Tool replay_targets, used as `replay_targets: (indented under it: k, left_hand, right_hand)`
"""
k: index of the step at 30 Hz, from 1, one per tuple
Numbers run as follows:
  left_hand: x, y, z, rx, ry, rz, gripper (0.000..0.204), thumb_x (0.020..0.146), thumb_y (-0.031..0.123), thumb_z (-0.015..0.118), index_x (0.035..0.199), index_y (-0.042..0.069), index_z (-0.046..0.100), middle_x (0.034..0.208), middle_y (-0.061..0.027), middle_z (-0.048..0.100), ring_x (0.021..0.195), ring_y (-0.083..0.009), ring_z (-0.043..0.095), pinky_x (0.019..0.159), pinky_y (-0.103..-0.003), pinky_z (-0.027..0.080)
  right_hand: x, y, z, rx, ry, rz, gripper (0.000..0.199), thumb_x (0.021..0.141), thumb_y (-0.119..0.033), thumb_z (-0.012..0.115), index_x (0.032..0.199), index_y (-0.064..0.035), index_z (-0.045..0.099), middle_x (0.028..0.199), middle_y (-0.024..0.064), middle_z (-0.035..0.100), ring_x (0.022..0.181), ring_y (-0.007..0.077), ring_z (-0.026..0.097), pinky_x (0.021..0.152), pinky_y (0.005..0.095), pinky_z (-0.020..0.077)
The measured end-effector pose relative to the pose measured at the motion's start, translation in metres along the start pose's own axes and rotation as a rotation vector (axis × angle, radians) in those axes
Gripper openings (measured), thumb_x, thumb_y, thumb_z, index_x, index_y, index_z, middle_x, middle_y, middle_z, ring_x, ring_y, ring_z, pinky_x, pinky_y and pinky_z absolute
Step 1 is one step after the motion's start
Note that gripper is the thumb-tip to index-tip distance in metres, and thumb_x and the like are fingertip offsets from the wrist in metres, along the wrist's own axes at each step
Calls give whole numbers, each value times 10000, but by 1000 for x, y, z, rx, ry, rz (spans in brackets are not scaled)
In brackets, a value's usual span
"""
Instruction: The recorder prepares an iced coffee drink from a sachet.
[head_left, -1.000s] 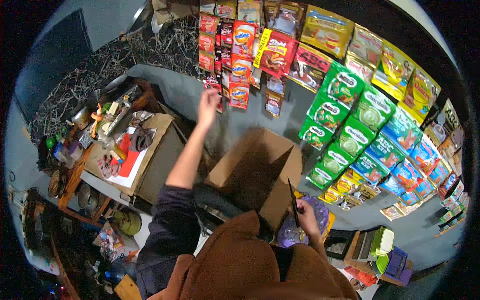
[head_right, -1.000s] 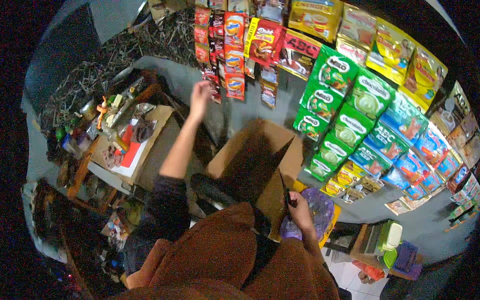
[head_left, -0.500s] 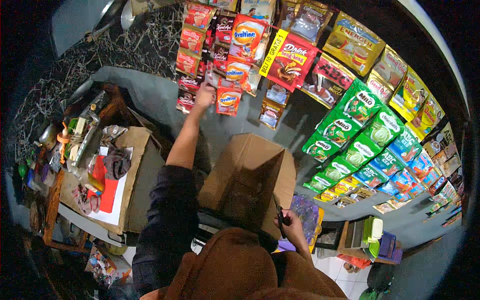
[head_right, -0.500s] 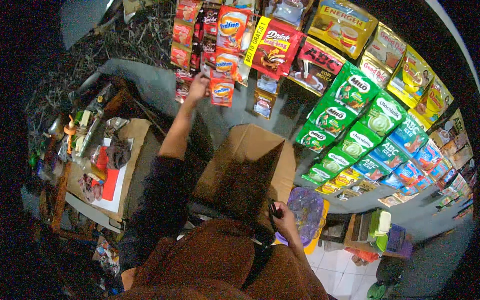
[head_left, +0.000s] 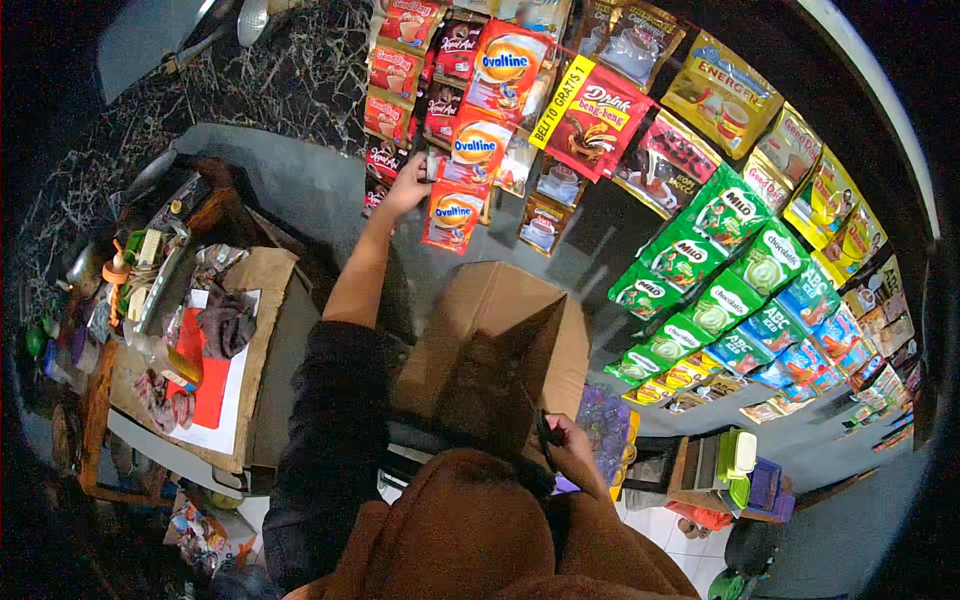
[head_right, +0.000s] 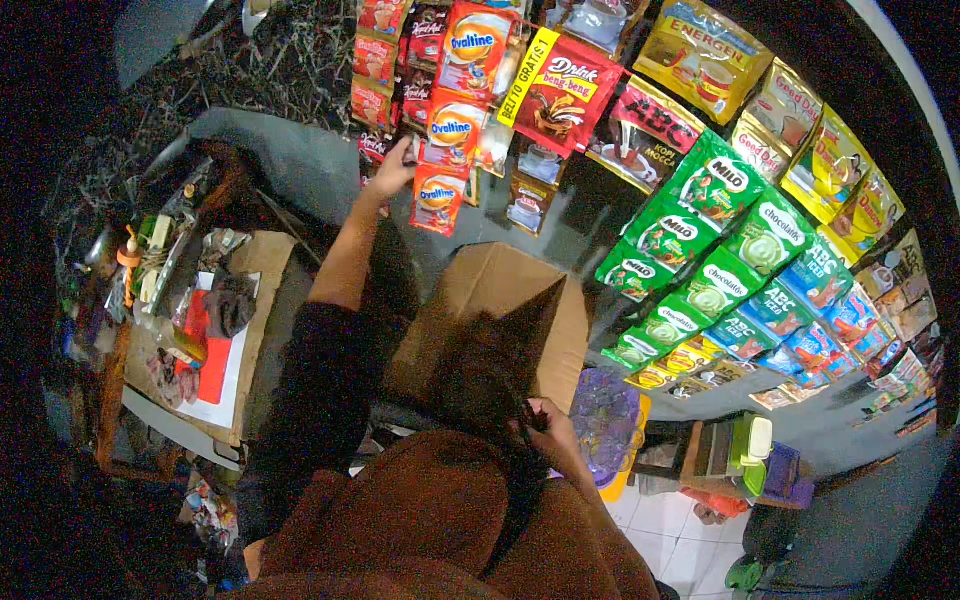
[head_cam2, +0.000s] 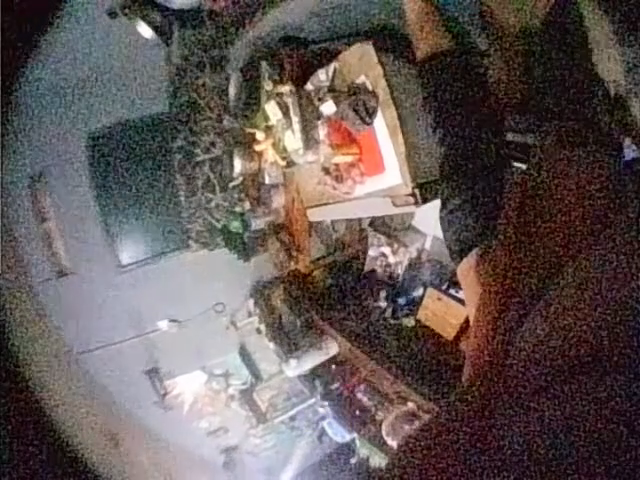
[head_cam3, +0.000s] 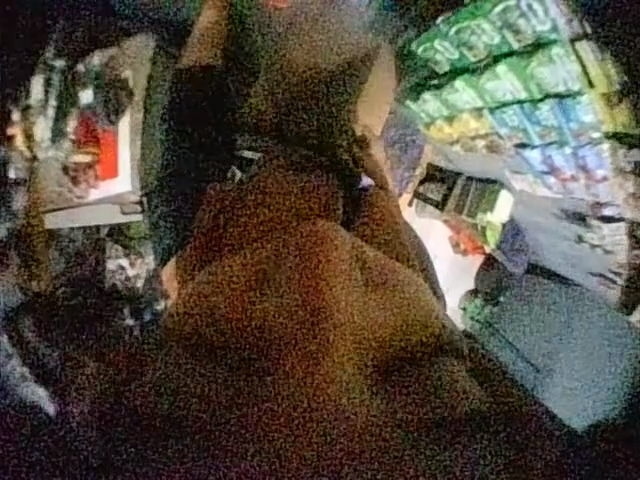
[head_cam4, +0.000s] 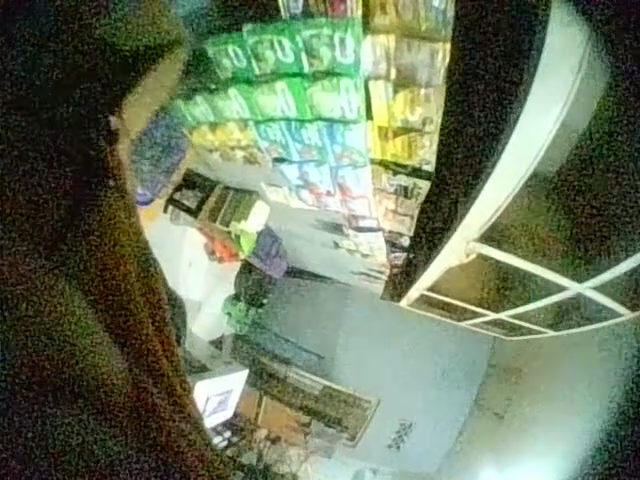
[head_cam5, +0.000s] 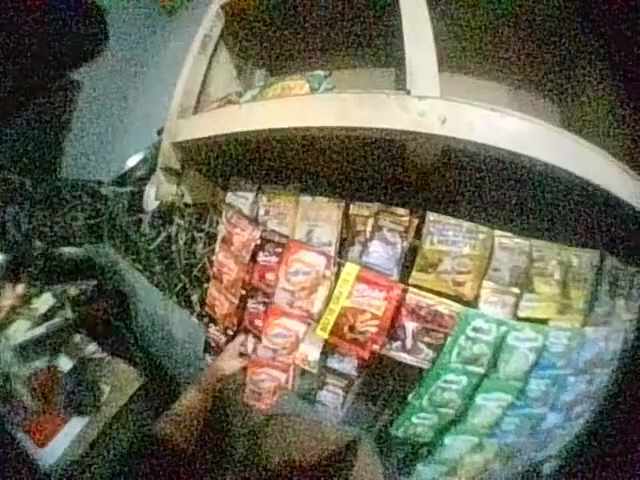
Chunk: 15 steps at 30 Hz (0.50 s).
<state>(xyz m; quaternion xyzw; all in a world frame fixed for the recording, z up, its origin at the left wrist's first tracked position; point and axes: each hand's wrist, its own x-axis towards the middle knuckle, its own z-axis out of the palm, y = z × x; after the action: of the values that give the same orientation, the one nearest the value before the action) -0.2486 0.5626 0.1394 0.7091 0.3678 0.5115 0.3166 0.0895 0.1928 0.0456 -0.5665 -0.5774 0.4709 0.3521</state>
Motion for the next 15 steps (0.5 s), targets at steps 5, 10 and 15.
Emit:
replay_targets:
  k: [5,10,15]
  left_hand:
    - [-19,25,-4,-1019,-120,-14,506,617,51,402,1119,-5,424,1001,-114,551,911,-225,538,808,-337,412]
    - [-25,53,-11,-947,146,-266,434,792,316,400,1098,14,458,1023,-107,550,920,-238,534,836,-349,394]
    - [-20,86,2,-430,47,-40,330,828,153,462,1132,34,417,1005,-48,540,876,-114,521,767,-252,402]
  right_hand:
    - [10,34,-4,-54,-33,-76,220,721,-40,629,911,-48,519,751,-22,536,661,50,482,603,182,398]
    - [0,-25,6,-92,-101,-79,266,709,-84,658,933,-44,519,753,-29,537,675,47,482,624,192,405]
    - [0,0,13,79,-133,-77,292,697,-115,674,935,-46,519,754,-23,537,692,50,482,644,205,404]
